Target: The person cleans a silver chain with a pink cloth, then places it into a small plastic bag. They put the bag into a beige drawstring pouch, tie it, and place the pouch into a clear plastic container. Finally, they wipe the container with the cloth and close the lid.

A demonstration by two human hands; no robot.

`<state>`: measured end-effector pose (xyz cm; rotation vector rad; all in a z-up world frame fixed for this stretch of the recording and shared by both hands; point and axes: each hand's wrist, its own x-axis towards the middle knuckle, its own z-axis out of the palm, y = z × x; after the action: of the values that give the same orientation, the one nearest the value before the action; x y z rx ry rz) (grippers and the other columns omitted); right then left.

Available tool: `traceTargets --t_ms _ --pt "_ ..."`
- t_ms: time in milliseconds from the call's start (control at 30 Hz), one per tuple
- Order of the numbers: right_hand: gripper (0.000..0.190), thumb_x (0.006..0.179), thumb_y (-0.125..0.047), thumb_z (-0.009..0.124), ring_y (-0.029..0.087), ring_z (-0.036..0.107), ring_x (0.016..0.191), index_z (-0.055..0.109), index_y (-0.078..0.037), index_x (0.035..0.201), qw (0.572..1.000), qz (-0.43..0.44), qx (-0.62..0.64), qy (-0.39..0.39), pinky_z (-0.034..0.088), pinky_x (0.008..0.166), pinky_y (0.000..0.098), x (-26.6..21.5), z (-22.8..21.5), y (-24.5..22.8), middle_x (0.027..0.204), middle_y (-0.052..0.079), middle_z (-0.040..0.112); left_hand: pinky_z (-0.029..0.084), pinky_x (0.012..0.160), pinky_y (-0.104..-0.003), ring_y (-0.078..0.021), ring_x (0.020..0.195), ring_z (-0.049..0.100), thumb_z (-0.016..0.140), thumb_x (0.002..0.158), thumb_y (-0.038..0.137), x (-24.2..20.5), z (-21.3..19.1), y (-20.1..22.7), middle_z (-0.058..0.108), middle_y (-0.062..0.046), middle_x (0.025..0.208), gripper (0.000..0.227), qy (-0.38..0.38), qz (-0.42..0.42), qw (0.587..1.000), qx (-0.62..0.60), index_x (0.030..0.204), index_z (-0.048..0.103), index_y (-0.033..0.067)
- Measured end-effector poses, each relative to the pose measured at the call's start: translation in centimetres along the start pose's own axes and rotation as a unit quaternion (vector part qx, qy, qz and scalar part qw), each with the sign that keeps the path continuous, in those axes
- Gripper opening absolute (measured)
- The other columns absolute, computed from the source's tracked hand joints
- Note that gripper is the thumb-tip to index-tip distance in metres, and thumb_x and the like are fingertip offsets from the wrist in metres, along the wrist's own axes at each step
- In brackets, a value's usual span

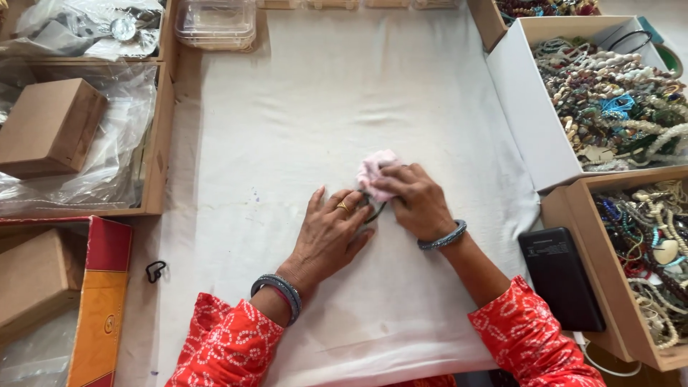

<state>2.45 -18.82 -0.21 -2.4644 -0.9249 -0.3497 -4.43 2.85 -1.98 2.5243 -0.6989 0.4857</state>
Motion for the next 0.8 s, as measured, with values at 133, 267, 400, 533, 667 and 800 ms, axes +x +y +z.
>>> traceTargets --t_ms 133,267,400,533,667,800 --pt "0.039 0.079 0.000 0.067 0.024 0.064 0.104 0.079 -0.020 0.111 0.997 -0.043 -0.056 -0.039 0.058 0.081 0.0353 0.8 -2.6 -1.6 0.125 0.001 0.072 0.029 0.114 -0.064 -0.0275 0.130 0.054 0.066 0.094 0.034 -0.4 -0.8 -0.6 0.064 -0.010 0.133 0.035 -0.015 -0.004 1.000 0.020 0.119 0.072 0.0104" --pt "0.028 0.086 -0.010 0.069 0.023 0.064 0.099 0.080 -0.023 0.109 0.989 0.030 -0.129 -0.067 0.059 0.078 0.0350 0.8 -3.6 1.4 0.124 -0.002 0.073 0.030 0.118 -0.063 -0.0239 0.129 0.057 0.064 0.099 0.032 -0.7 -0.9 -1.3 0.069 -0.004 0.128 0.023 -0.026 -0.037 0.999 0.026 0.110 0.072 0.0134" --pt "0.028 0.091 -0.005 0.065 0.021 0.064 0.098 0.080 -0.019 0.111 0.986 0.108 -0.122 -0.033 0.057 0.083 0.0345 0.2 -3.3 3.6 0.127 -0.001 0.072 0.028 0.112 -0.066 -0.0275 0.125 0.056 0.063 0.095 0.043 0.1 -1.3 0.0 0.065 -0.010 0.129 0.041 -0.012 -0.010 0.999 0.029 0.128 0.068 0.0184" --pt "0.033 0.088 0.000 0.063 0.022 0.063 0.097 0.080 -0.015 0.112 0.994 0.079 -0.066 -0.031 0.056 0.086 0.0349 0.7 -2.5 0.6 0.127 0.003 0.071 0.027 0.108 -0.069 -0.0299 0.123 0.054 0.063 0.090 0.051 0.3 -1.0 0.9 0.062 -0.013 0.129 0.054 -0.017 0.018 0.999 0.038 0.137 0.064 0.0267" --pt "0.039 0.082 0.005 0.059 0.025 0.063 0.099 0.080 -0.012 0.111 0.997 0.063 -0.017 -0.042 0.055 0.089 0.0361 0.8 -2.7 0.2 0.127 0.005 0.072 0.026 0.115 -0.069 -0.0260 0.131 0.051 0.062 0.094 0.054 -0.3 -0.9 0.1 0.058 -0.009 0.135 0.046 -0.076 -0.008 0.995 0.066 0.131 0.062 0.0267" --pt "0.046 0.081 0.010 0.057 0.028 0.065 0.111 0.079 -0.011 0.116 0.997 0.067 0.033 -0.001 0.054 0.097 0.0386 0.6 -3.0 1.0 0.128 0.008 0.072 0.025 0.116 -0.068 -0.0266 0.134 0.047 0.062 0.096 0.053 -0.2 -0.9 -0.2 0.054 -0.009 0.139 0.046 -0.059 -0.007 0.996 0.067 0.129 0.064 0.0221"
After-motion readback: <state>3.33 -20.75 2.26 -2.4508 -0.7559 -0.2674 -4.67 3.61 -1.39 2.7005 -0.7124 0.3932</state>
